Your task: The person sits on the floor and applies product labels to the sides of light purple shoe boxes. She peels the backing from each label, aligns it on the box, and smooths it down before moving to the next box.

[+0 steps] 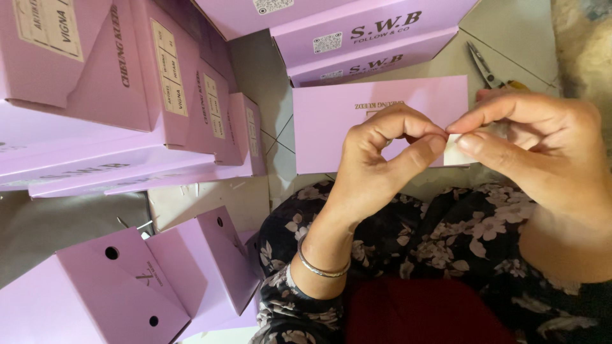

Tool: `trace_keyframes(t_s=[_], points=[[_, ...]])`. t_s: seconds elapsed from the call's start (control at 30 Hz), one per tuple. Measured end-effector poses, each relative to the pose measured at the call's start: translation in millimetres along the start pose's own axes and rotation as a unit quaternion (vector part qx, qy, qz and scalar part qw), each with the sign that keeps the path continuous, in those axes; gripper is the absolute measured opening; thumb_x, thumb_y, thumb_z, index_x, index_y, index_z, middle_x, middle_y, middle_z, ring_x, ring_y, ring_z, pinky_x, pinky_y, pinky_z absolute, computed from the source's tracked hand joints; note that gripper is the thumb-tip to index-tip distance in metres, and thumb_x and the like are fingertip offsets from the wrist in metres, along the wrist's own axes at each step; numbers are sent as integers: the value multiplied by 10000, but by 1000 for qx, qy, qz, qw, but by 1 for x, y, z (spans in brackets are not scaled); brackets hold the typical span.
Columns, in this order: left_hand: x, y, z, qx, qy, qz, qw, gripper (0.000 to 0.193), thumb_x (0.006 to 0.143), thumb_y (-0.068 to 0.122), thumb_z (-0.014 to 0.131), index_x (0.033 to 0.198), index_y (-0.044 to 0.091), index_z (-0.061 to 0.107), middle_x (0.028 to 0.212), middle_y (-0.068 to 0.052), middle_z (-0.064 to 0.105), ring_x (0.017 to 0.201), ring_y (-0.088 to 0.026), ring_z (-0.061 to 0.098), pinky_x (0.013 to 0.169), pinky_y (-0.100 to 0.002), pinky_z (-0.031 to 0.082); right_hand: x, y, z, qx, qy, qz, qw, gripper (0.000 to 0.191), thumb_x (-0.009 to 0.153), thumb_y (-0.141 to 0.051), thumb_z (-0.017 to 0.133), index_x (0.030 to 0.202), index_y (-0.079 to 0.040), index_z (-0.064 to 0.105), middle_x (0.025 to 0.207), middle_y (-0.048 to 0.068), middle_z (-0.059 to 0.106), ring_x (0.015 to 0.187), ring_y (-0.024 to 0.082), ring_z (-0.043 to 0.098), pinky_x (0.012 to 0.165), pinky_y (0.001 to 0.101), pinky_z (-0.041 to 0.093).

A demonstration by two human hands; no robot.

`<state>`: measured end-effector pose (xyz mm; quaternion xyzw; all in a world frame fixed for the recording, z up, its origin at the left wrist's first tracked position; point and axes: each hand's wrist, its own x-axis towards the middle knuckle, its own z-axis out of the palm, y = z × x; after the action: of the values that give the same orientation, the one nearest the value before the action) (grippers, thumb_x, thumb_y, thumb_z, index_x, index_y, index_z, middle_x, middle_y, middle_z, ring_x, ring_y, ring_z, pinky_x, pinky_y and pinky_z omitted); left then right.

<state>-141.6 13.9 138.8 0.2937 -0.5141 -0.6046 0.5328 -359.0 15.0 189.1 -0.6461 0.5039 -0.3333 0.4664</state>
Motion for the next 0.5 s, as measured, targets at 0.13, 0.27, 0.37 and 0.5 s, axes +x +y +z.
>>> trace_keyframes(t_s=[0.13, 0.27, 0.37, 0.5], points=[[-1, -2, 1, -10, -21, 5, 1000, 54, 982, 7, 712, 939, 29, 735, 924, -19, 716, 880, -90, 651, 872, -258, 534, -1, -15, -1, -27, -43, 3, 999, 148, 929, -8, 656, 1068, -7, 707, 927, 114, 732, 818, 104, 740, 708, 267, 565], [-1, 0, 0, -4, -34, -4, 999, 57, 970, 5, 704, 924, 28, 728, 912, -14, 709, 871, -85, 653, 873, -256, 539, -3, -17, -5, -107, -63, -56, 991, 142, 942, -39, 672, 1079, -50, 703, 868, 51, 772, 795, 72, 725, 1130, 345, 472], [-2, 2, 1, -8, -43, -12, 999, 51, 958, 6, 704, 912, 26, 714, 900, -10, 700, 859, -81, 648, 861, -253, 539, -5, -14, -8, -115, -71, -69, 988, 136, 949, -53, 682, 1082, -64, 705, 862, 30, 773, 784, 67, 728, 1158, 357, 463], [-2, 6, 3, -18, -53, -20, 998, 74, 952, -13, 685, 890, 27, 685, 878, -4, 682, 837, -77, 632, 833, -249, 533, -2, -17, -5, -49, -76, -30, 995, 177, 915, -37, 692, 1092, -53, 688, 923, 71, 745, 837, 85, 721, 967, 299, 542]])
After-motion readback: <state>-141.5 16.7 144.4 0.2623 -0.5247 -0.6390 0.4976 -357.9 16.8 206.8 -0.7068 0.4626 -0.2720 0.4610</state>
